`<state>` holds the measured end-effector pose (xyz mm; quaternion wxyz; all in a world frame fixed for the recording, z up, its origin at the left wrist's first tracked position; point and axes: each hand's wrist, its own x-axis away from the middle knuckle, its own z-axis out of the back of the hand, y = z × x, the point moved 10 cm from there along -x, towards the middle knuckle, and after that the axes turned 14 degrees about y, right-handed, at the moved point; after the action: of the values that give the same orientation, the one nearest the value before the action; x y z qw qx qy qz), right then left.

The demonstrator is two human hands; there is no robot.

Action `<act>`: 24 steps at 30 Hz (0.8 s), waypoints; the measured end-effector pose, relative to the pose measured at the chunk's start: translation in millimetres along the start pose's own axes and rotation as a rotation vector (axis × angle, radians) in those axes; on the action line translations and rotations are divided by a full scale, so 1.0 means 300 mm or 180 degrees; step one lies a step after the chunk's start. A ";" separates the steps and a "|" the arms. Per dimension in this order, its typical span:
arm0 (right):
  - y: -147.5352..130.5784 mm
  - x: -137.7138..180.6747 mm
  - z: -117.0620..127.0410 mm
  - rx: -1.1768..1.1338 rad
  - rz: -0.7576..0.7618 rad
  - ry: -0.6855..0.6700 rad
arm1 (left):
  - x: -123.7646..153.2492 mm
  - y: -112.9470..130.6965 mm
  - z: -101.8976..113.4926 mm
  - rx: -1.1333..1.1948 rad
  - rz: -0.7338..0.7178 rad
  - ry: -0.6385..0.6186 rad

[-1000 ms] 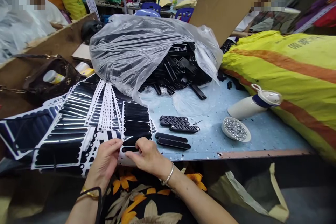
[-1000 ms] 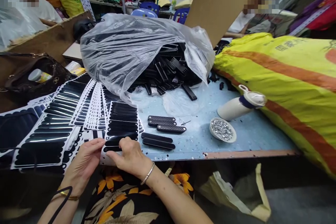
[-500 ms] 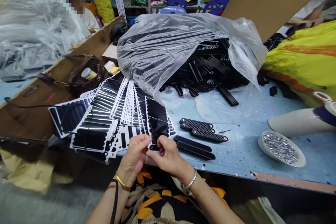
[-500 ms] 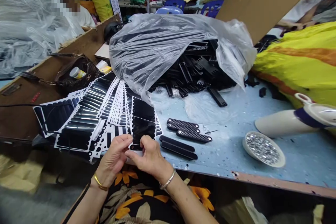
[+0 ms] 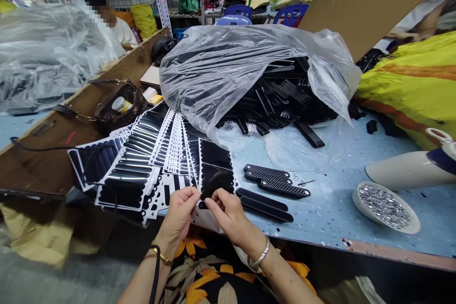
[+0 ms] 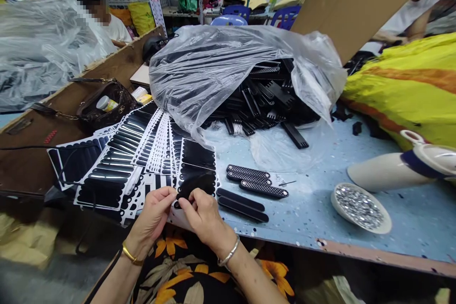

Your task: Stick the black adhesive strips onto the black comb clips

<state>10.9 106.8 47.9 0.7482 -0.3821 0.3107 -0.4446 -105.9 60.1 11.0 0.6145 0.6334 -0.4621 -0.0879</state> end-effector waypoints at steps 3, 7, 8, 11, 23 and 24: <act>-0.008 0.001 -0.003 0.0098 0.0107 0.0125 | 0.019 -0.001 -0.020 0.0001 0.0080 -0.0118; -0.034 0.004 0.010 0.0075 0.0285 0.0061 | 0.023 0.007 -0.025 -0.0002 0.0020 -0.0225; -0.037 0.005 0.016 0.0034 0.0313 0.0042 | 0.019 0.000 -0.022 0.0031 0.0073 -0.0238; -0.018 0.008 0.025 -0.0133 0.0205 0.0016 | 0.007 -0.037 -0.014 0.0319 0.0337 -0.0216; -0.045 0.079 0.295 -0.0311 0.0698 0.1122 | -0.117 0.119 0.139 0.0512 -0.0193 0.0577; -0.040 0.086 0.357 -0.0255 0.0661 0.1284 | -0.150 0.164 0.192 0.0575 -0.0383 0.0821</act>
<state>102.6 111.4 110.1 0.6970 -0.2808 0.5090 -0.4199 -193.6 60.0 19.6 0.6029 0.7185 -0.3467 -0.0007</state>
